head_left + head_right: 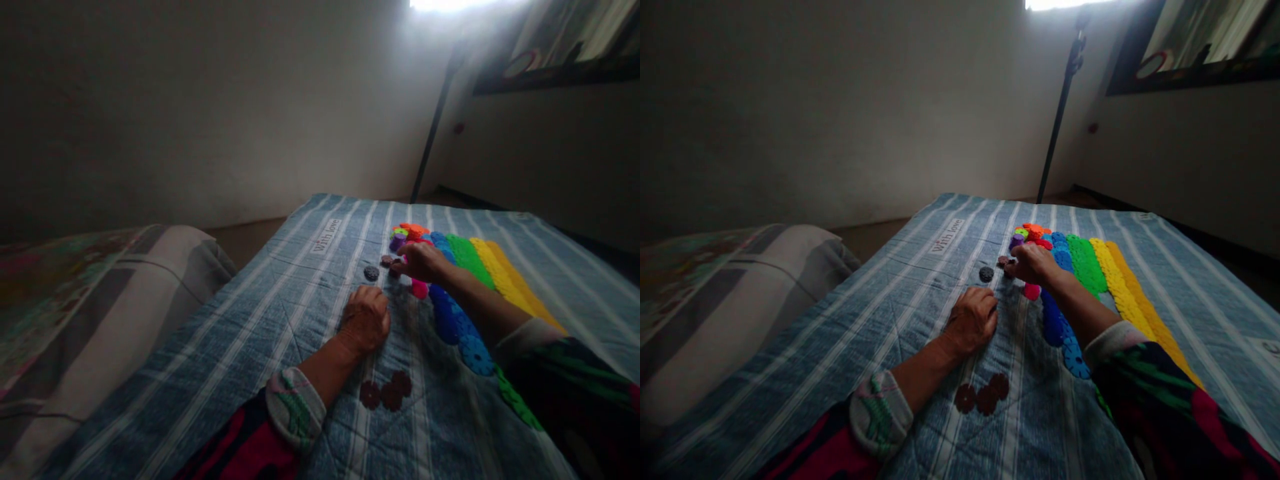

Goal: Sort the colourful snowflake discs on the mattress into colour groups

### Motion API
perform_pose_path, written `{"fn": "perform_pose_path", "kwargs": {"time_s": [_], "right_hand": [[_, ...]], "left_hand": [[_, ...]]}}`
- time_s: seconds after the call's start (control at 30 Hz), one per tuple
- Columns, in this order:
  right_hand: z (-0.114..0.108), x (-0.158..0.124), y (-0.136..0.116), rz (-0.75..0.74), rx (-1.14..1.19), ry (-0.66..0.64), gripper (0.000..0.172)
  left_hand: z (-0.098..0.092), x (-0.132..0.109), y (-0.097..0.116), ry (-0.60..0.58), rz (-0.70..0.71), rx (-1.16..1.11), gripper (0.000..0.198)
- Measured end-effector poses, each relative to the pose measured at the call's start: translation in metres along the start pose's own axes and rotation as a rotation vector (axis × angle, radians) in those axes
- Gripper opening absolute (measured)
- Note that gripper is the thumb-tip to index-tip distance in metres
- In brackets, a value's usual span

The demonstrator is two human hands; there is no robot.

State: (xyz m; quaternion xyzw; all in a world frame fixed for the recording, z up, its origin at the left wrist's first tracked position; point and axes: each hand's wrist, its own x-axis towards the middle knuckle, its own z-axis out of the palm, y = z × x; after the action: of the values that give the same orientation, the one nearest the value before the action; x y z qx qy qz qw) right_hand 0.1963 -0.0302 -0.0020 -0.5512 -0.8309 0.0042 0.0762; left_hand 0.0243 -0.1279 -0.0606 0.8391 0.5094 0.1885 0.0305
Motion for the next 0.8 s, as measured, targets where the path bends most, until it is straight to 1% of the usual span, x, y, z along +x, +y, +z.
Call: {"fn": "perform_pose_path", "kwargs": {"time_s": [0.07,0.13,0.2,0.27,0.37,0.47,0.57,0.7,0.8], "right_hand": [[-0.002,-0.002,0.001,0.028,0.006,0.012,0.038],[-0.004,-0.008,-0.001,0.052,0.013,0.054,0.039],[-0.006,-0.019,-0.005,0.077,0.011,0.083,0.037],[-0.006,-0.038,-0.013,0.095,0.006,0.073,0.033],[-0.003,-0.073,-0.027,0.07,0.028,0.017,0.029],[0.001,-0.109,-0.04,0.0,0.084,-0.079,0.028],[0.002,-0.137,-0.051,-0.075,0.151,-0.18,0.024],[0.0,-0.157,-0.065,-0.141,0.257,-0.287,0.016],[0.001,-0.162,-0.071,-0.188,0.29,-0.269,0.013]], "left_hand": [[0.001,0.0,0.0,0.009,0.008,-0.007,0.008],[0.001,-0.001,-0.001,0.014,0.014,-0.011,0.008],[0.001,-0.001,-0.001,0.015,0.017,-0.015,0.008],[0.002,0.0,-0.002,0.019,0.012,-0.017,0.008],[0.003,-0.001,-0.002,0.032,0.016,-0.012,0.009],[0.003,0.0,-0.002,0.031,0.023,0.015,0.008],[0.003,0.001,-0.002,0.02,0.011,0.039,0.008],[0.001,0.004,-0.001,0.002,0.002,0.027,0.008],[0.001,0.004,-0.001,0.006,0.001,0.012,0.009]]}}
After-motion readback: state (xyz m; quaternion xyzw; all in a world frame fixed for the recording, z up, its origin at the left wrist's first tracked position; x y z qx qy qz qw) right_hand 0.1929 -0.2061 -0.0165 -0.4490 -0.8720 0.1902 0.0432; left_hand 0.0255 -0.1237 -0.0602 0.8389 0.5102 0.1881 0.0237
